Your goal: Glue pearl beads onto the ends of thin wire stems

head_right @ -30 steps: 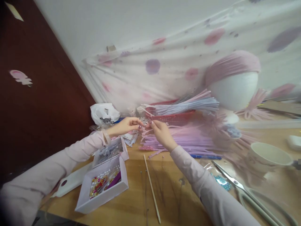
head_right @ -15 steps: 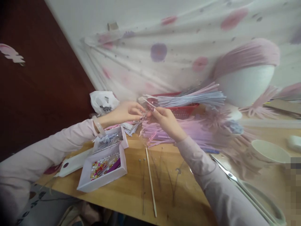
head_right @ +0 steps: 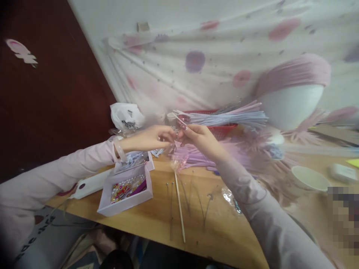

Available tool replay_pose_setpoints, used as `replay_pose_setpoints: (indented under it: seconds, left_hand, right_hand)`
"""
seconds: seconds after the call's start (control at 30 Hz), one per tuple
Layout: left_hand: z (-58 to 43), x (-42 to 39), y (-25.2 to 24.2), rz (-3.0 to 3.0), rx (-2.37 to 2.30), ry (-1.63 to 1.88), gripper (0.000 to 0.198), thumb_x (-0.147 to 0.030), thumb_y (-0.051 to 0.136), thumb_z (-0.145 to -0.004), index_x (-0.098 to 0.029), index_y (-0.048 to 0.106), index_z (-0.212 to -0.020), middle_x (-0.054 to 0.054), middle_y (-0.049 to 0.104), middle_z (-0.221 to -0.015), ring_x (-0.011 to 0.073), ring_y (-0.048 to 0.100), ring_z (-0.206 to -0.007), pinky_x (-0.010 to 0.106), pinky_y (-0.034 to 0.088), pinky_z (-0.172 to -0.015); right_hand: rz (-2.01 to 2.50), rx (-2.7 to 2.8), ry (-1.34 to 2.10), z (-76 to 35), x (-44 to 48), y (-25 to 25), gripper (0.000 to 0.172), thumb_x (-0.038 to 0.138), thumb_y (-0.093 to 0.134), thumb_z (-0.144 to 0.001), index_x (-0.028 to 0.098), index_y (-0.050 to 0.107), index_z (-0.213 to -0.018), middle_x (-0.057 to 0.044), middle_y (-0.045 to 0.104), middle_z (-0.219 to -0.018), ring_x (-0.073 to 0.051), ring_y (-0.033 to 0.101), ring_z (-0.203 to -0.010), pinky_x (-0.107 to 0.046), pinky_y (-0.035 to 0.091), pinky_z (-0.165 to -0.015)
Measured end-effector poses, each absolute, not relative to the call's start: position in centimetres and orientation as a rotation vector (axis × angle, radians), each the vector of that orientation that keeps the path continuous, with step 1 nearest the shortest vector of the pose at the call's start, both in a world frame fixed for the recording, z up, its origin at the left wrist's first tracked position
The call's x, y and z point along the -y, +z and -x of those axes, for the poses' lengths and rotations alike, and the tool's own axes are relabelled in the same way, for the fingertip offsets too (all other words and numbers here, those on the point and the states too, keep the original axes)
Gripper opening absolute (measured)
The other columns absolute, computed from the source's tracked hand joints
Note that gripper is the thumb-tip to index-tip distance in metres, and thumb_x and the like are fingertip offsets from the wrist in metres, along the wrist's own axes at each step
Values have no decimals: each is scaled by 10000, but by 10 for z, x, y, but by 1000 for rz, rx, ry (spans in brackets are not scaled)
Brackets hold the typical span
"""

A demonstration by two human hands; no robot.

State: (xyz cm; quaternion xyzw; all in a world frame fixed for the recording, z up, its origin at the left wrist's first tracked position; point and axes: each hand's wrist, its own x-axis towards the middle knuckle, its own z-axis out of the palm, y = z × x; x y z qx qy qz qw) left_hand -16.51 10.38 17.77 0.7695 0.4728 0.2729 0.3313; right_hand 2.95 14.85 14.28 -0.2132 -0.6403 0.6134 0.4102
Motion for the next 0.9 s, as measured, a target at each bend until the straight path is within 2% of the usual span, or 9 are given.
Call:
replay_pose_setpoints:
  seconds: [0.13, 0.47, 0.7, 0.9]
  left_hand:
    - [161, -103, 171, -1962, -1202, 818, 192, -49, 617, -767, -135, 614, -939, 44, 732, -900, 161, 700, -868, 307, 534, -792]
    - [149, -100, 165, -1810, -1238, 877, 221, -41, 685, -644, -135, 643, -839, 20, 726, -756, 158, 690, -724, 272, 528, -663]
    - [143, -90, 160, -1720, -1285, 1005, 204, -21, 666, -653, -130, 633, -822, 42, 733, -769, 163, 698, -742, 287, 546, -698]
    - [145, -85, 155, -1805, -1319, 1072, 179, -37, 676, -661, -154, 600, -774, 41, 736, -765, 179, 705, -730, 277, 545, -642]
  right_hand:
    - [521, 1610, 1541, -31, -146, 145, 438, 561, 835, -660, 145, 703, -693, -24, 662, -686, -135, 623, -648, -278, 530, -687]
    - [499, 1646, 1535, -33, -136, 157, 437, 565, 824, -678, 146, 699, -695, -34, 676, -685, -160, 654, -666, -309, 556, -707]
    - [488, 1683, 1533, -31, -127, 163, 430, 565, 792, -715, 150, 682, -704, -29, 675, -656, -161, 658, -654, -305, 548, -691]
    - [516, 1696, 1531, -33, -127, 165, 440, 558, 820, -685, 134, 703, -687, -29, 685, -677, -141, 657, -648, -274, 547, -682]
